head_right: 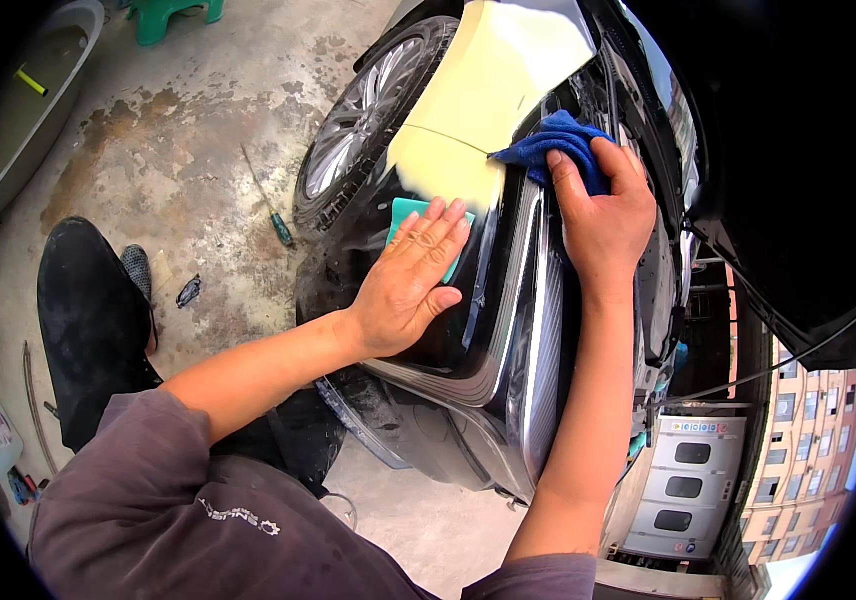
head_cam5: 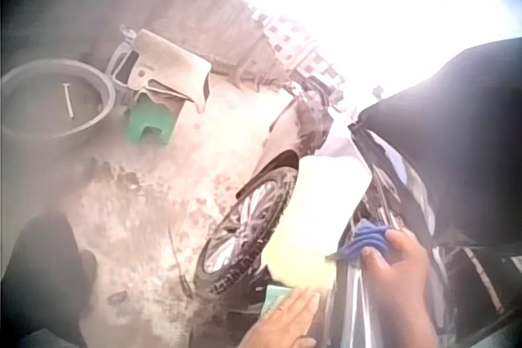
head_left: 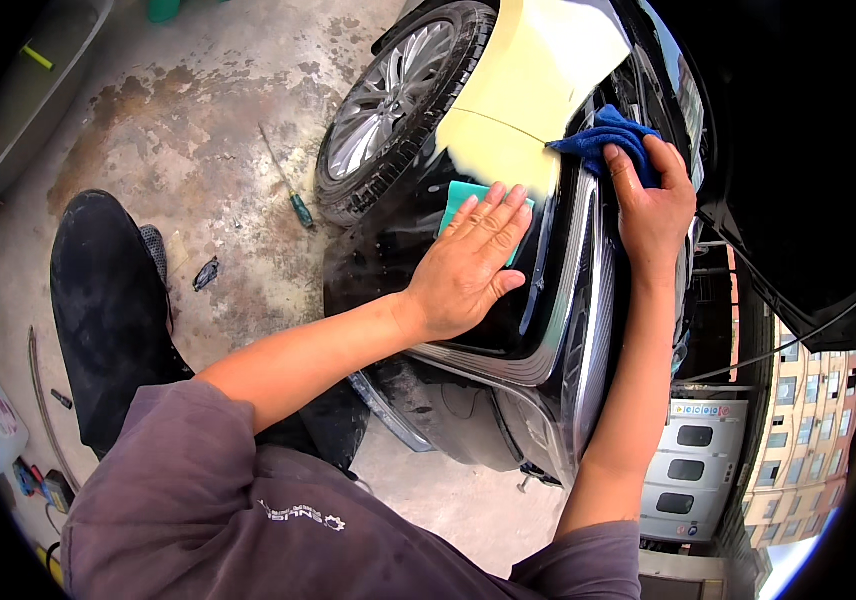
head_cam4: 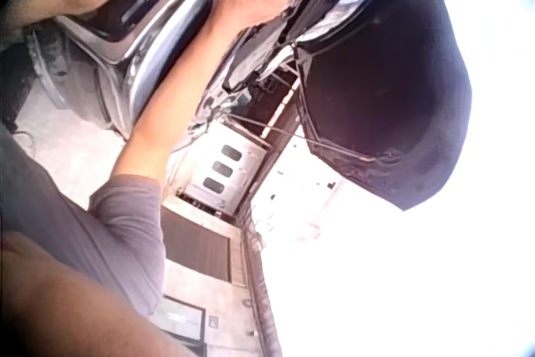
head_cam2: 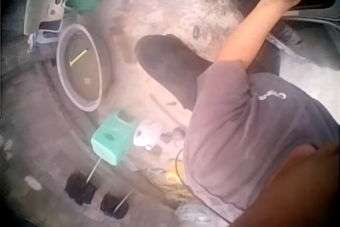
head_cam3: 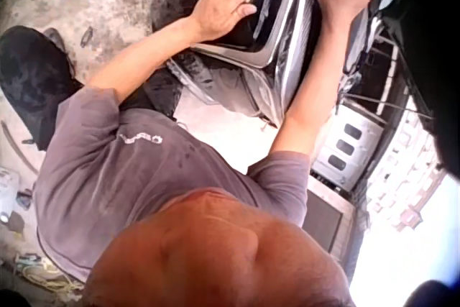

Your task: The person sands a yellow primered section on a car's front fender using a green sanding block and sandpaper. They repeatedly wipe the surface with a blue cloth to remove dust and inspect the finish. The person also switches sandpaper sheets during the process.

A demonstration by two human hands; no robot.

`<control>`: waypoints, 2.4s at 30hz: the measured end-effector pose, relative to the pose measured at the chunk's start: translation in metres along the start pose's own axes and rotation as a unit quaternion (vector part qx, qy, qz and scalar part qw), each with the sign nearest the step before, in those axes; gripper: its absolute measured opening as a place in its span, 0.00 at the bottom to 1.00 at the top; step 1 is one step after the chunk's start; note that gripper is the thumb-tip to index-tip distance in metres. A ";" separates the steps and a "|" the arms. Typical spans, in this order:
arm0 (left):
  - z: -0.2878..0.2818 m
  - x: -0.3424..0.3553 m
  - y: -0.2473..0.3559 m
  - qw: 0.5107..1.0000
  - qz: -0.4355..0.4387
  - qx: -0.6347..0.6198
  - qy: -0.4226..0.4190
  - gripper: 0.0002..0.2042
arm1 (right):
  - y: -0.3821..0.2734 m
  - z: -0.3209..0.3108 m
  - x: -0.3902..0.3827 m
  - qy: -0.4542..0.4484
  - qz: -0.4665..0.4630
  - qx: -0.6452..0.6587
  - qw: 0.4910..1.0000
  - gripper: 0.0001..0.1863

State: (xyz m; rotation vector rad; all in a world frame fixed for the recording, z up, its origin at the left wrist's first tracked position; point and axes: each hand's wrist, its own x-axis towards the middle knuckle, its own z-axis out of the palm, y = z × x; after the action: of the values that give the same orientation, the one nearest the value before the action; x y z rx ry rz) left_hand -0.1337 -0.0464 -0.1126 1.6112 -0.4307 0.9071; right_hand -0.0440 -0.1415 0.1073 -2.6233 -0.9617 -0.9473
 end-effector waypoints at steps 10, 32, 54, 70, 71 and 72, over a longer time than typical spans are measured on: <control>-0.017 0.038 -0.030 0.997 -0.013 0.059 -0.040 0.48 | -0.003 0.008 0.003 0.001 0.039 0.012 0.999 0.20; -0.136 -0.039 -0.101 0.639 -0.571 -0.494 0.148 0.25 | 0.006 -0.030 0.012 -0.074 0.051 -0.146 0.985 0.18; -0.105 -0.075 -0.200 0.729 -0.547 -0.411 0.027 0.16 | -0.009 -0.005 0.028 -0.158 -0.079 -0.224 0.958 0.11; -0.120 0.104 -0.176 0.834 -0.205 -0.409 -0.308 0.07 | -0.010 0.053 0.087 0.033 0.301 -0.110 0.947 0.17; -0.114 0.110 -0.169 0.838 -0.137 -0.421 -0.319 0.08 | -0.008 0.057 0.086 0.008 0.326 -0.123 0.937 0.17; -0.109 0.108 -0.161 0.837 -0.105 -0.416 -0.339 0.09 | 0.006 0.046 0.064 0.009 0.273 -0.159 0.949 0.17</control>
State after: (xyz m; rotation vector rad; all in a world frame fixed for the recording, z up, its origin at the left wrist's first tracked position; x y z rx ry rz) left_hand 0.0127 0.1187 -0.1357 1.0626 -0.9625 -0.1021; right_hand 0.0202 -0.0959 0.1124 -2.8816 -0.0463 -1.0318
